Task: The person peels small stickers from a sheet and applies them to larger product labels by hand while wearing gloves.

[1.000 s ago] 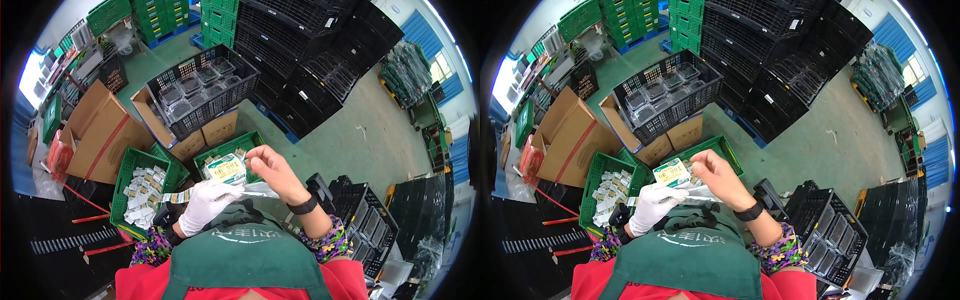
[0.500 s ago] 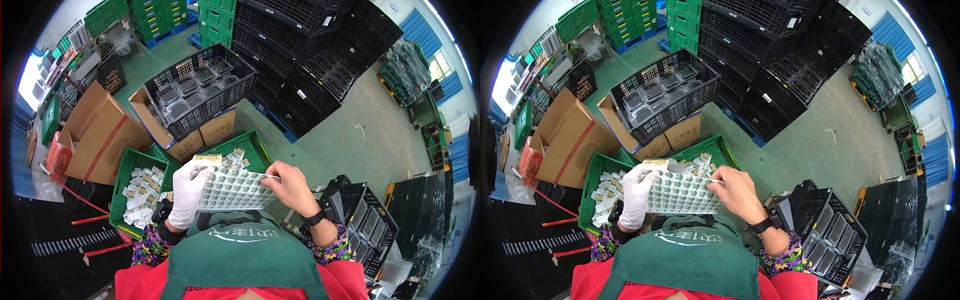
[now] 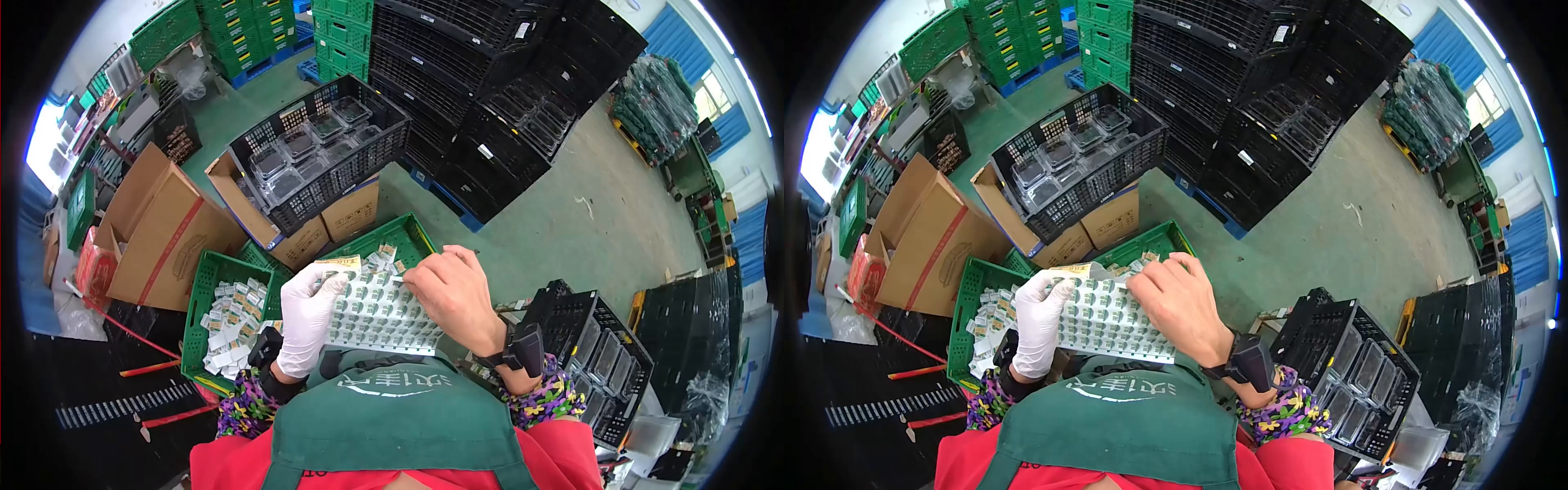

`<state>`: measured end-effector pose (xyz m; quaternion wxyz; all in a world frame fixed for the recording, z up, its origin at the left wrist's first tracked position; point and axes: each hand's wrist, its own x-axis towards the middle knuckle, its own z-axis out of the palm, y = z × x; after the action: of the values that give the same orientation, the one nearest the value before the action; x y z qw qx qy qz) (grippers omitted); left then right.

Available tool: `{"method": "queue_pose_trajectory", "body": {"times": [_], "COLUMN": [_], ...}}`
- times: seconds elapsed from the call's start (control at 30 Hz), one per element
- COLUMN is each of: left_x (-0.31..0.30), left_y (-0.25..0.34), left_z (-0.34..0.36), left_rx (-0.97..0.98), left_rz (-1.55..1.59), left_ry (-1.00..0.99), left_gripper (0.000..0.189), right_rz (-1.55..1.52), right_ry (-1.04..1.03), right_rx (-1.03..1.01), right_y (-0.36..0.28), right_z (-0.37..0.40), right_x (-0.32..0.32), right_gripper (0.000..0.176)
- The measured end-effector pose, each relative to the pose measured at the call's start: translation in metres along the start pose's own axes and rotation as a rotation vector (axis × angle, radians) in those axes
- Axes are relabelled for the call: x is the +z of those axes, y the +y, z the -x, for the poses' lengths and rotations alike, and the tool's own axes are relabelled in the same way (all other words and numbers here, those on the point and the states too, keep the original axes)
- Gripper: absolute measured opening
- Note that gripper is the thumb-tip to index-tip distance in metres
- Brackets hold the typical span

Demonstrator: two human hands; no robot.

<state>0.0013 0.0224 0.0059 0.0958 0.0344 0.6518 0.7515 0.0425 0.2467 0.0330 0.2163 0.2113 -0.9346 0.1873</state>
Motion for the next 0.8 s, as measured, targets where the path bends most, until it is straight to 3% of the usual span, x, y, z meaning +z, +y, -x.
{"method": "queue_pose_trajectory", "body": {"times": [0.07, 0.17, 0.23, 0.27, 0.3, 0.4, 0.43, 0.57, 0.6, 0.7, 0.77, 0.8], "left_x": [-0.001, -0.004, -0.011, -0.013, -0.013, -0.003, -0.002, -0.001, -0.003, 0.004, 0.002, 0.0], "left_y": [0.002, -0.002, -0.003, -0.004, -0.004, 0.011, 0.012, -0.002, -0.006, -0.008, -0.01, -0.01], "left_z": [-0.001, -0.006, -0.004, -0.002, -0.002, 0.002, 0.003, 0.006, 0.007, 0.015, 0.015, 0.015], "left_rx": [-0.054, -0.029, -0.002, 0.143, 0.289, 0.282, 0.259, 0.252, 0.208, 0.199, 0.169, 0.142], "left_rz": [0.016, 0.037, 0.005, -0.133, -0.266, -0.356, -0.375, -0.366, -0.49, -0.4, -0.372, -0.348], "left_ry": [0.013, 0.07, 0.018, -0.125, -0.273, -0.465, -0.499, -0.596, -0.651, -0.566, -0.499, -0.437], "left_gripper": [0.018, 0.018, 0.014, 0.012, 0.011, 0.011, 0.012, 0.012, 0.011, 0.01, 0.011, 0.013], "right_rz": [0.037, -0.148, -1.031, -1.106, -1.296, -1.495, -1.529, -1.433, -1.392, -1.454, -1.311, -1.229], "right_ry": [-0.012, 0.055, 0.075, 0.019, -0.034, -0.294, -0.313, 0.052, 0.065, 0.108, 0.062, -0.013], "right_rx": [-0.068, -0.117, 0.678, 0.589, 0.691, 0.736, 0.718, 0.769, 0.737, 0.722, 0.809, 0.755], "right_y": [0.002, -0.001, -0.003, 0.009, 0.007, -0.01, -0.013, 0.005, 0.021, 0.05, 0.04, 0.036], "right_z": [0.004, 0.002, -0.012, -0.018, -0.026, -0.045, -0.049, -0.08, -0.085, -0.083, -0.07, -0.059], "right_x": [0.004, 0.001, -0.014, -0.013, -0.013, -0.008, -0.004, 0.01, 0.007, 0.008, 0.005, 0.0], "right_gripper": [0.022, 0.016, 0.007, 0.011, 0.013, 0.015, 0.015, 0.013, 0.013, 0.012, 0.011, 0.011]}}
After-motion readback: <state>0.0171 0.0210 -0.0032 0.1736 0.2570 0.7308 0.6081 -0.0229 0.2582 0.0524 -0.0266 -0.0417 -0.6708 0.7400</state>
